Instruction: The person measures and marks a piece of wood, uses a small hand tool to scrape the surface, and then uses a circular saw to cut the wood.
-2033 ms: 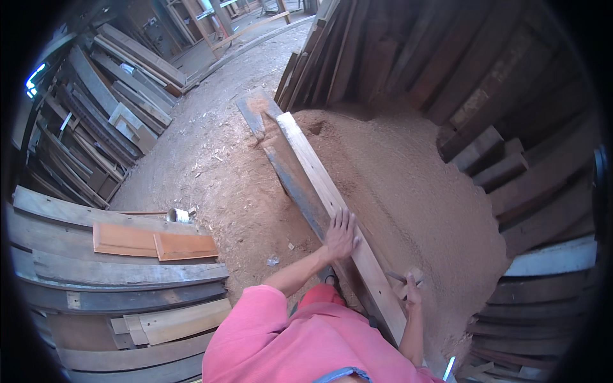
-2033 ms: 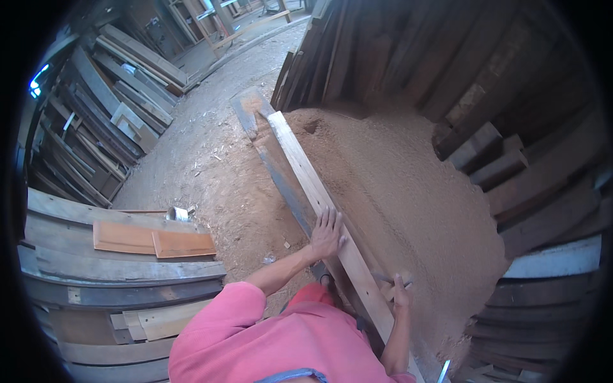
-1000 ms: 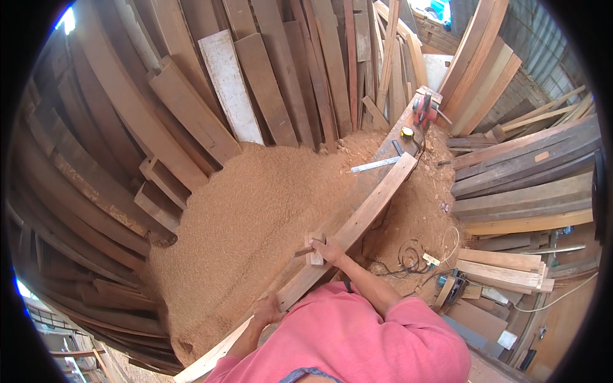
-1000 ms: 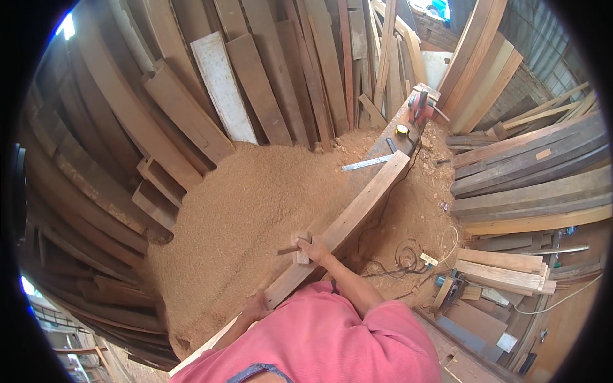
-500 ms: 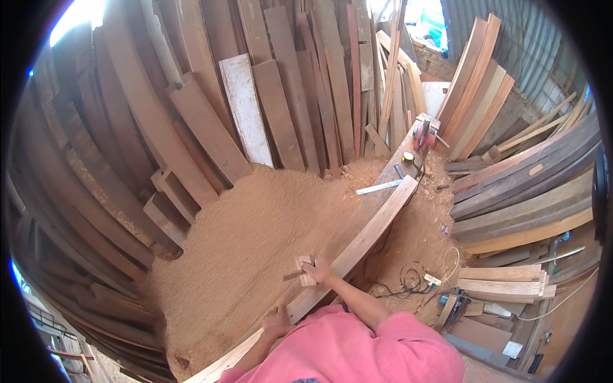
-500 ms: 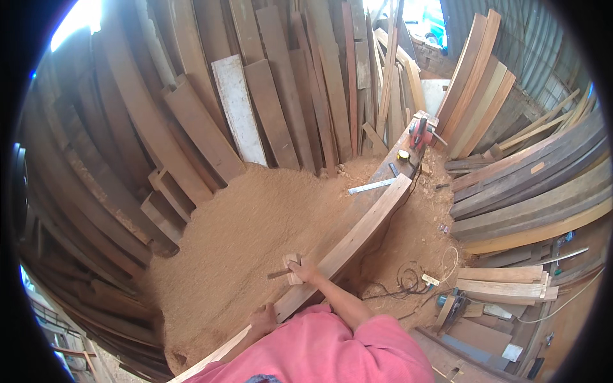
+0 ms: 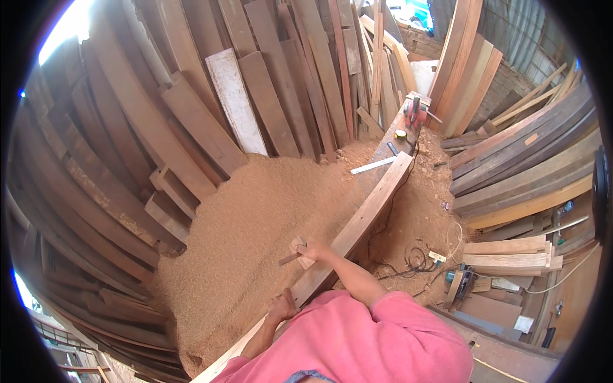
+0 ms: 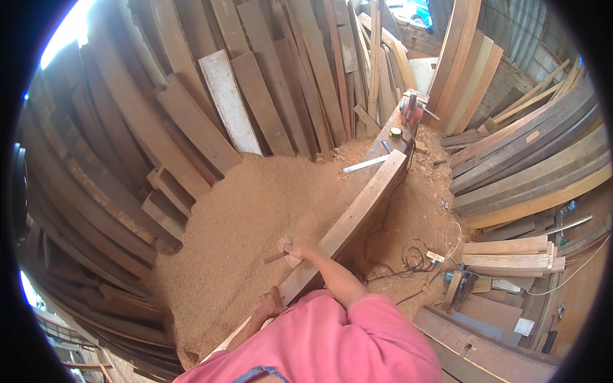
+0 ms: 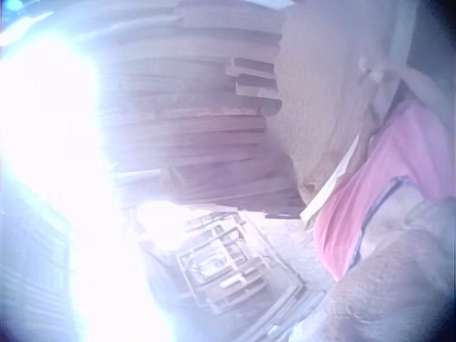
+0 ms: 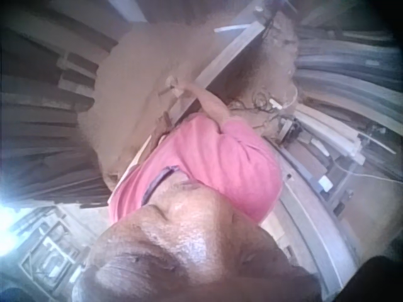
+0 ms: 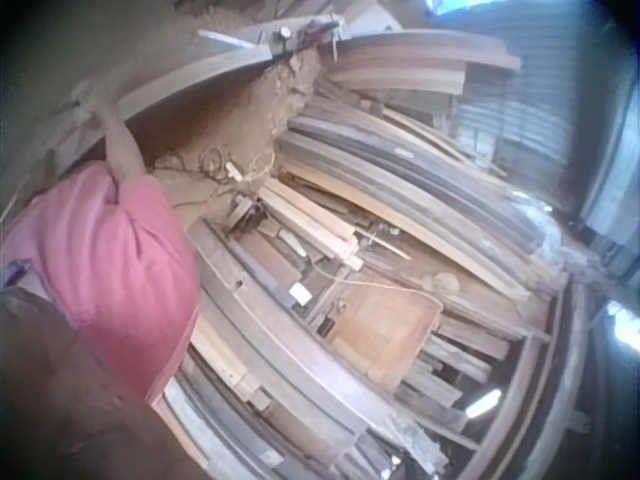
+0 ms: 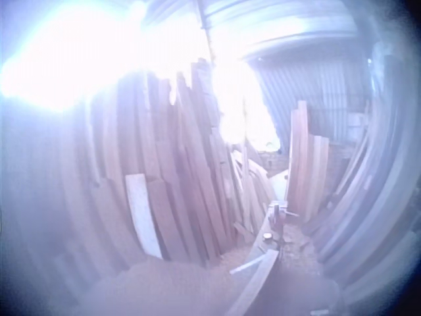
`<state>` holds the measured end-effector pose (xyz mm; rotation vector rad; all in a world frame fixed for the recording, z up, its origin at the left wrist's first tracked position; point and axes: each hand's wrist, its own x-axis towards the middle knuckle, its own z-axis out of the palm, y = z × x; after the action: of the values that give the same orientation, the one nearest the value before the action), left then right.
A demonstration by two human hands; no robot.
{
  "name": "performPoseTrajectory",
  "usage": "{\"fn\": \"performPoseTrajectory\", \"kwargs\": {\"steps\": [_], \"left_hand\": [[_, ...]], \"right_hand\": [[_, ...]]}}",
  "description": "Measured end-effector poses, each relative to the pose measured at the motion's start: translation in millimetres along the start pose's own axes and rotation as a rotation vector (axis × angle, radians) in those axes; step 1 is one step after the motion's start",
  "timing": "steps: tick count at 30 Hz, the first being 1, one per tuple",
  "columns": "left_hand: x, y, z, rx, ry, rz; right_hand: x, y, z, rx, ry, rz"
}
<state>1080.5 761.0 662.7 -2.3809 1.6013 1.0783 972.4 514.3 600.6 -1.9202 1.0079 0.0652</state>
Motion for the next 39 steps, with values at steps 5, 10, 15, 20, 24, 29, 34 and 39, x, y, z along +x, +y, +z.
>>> {"fn": "performPoseTrajectory", "kwargs": {"steps": [5, 10, 15, 20, 24, 29, 34, 39], "left_hand": [[-2, -26, 27, -0.061, -0.007, -0.041], [4, -19, -3, 0.020, -0.164, 0.052], [47, -68, -6, -0.265, -0.347, 0.162], [57, -75, 8, -0.386, -0.161, 0.314], [52, -82, 16, -0.192, -0.067, 0.228], [38, -57, -8, -0.154, 0.000, 0.062], [26, -48, -28, 0.067, 0.017, 0.007], [16, -51, -8, 0.166, 0.032, 0.010]], "right_hand": [[-23, -7, 10, 0.034, 0.178, -0.119], [-28, 3, 8, 0.322, 0.225, 0.014], [-23, -7, 6, 0.174, 0.189, -0.161], [-3, 0, 14, 0.091, 0.253, -0.115], [11, -19, 8, 0.107, 0.103, -0.068], [35, -17, 20, 0.008, 0.183, -0.036], [57, -26, 17, 0.006, -0.051, 0.161], [42, -36, 11, -0.042, -0.022, 0.111]]}}
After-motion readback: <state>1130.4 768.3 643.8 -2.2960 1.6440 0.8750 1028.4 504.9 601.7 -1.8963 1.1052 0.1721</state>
